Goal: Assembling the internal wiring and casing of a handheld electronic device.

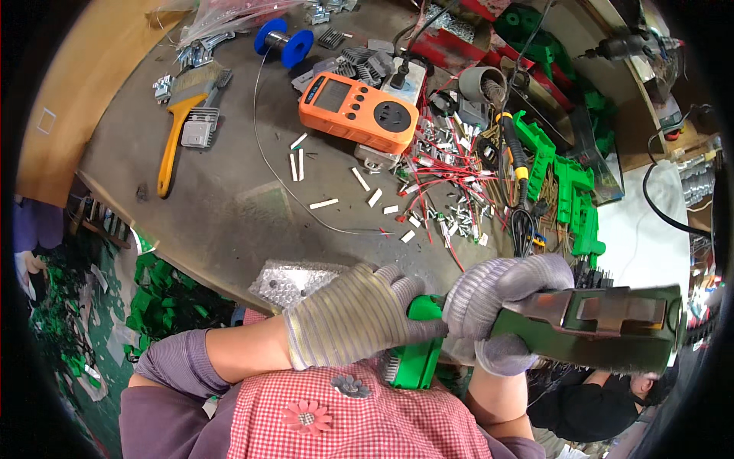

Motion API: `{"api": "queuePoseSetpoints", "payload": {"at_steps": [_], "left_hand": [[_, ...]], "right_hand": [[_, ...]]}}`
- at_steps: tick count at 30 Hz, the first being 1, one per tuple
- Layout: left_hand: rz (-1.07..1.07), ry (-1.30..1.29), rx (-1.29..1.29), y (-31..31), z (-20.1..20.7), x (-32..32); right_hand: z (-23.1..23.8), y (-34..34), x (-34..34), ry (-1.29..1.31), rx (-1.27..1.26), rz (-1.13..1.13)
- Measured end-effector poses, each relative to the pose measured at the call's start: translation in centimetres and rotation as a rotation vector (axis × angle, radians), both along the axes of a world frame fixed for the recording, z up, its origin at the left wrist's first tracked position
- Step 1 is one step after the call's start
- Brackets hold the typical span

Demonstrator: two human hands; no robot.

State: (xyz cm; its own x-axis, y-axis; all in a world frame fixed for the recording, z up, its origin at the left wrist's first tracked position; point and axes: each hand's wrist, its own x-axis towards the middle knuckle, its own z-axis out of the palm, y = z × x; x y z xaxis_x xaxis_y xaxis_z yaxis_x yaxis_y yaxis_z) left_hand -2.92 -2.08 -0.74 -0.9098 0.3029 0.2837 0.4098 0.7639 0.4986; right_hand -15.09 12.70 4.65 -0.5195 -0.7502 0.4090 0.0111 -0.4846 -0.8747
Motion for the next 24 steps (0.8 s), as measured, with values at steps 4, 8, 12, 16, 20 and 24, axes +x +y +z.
{"api": "queuePoseSetpoints", "payload": {"at_steps": [4,8,12,16,20,24], "left_hand": [[0.018,0.027,-0.037,0.2,0.2,0.2],[0.03,0.001,-0.052,0.4,0.7,0.0],[-0.006,0.002,-0.033,0.4,1.1,0.3],[0.142,-0.137,-0.095,-0.8,1.2,1.3],[0.199,-0.229,-0.215,-0.8,1.3,0.7],[0.162,-0.23,-0.245,-0.9,1.2,0.2]], "right_hand": [[-0.1,0.0,-1.0,0.012,0.144,0.124],[-0.9,-0.8,0.0,0.092,0.017,-0.101],[-1.8,3.6,-4.5,-0.464,-0.387,0.267],[3.2,6.6,-3.2,-0.164,-0.33,-0.004],[-1.3,12.1,-2.0,-0.532,-0.531,-0.374],[-6.2,14.5,-1.2,-0.542,-0.595,-0.462]]}}
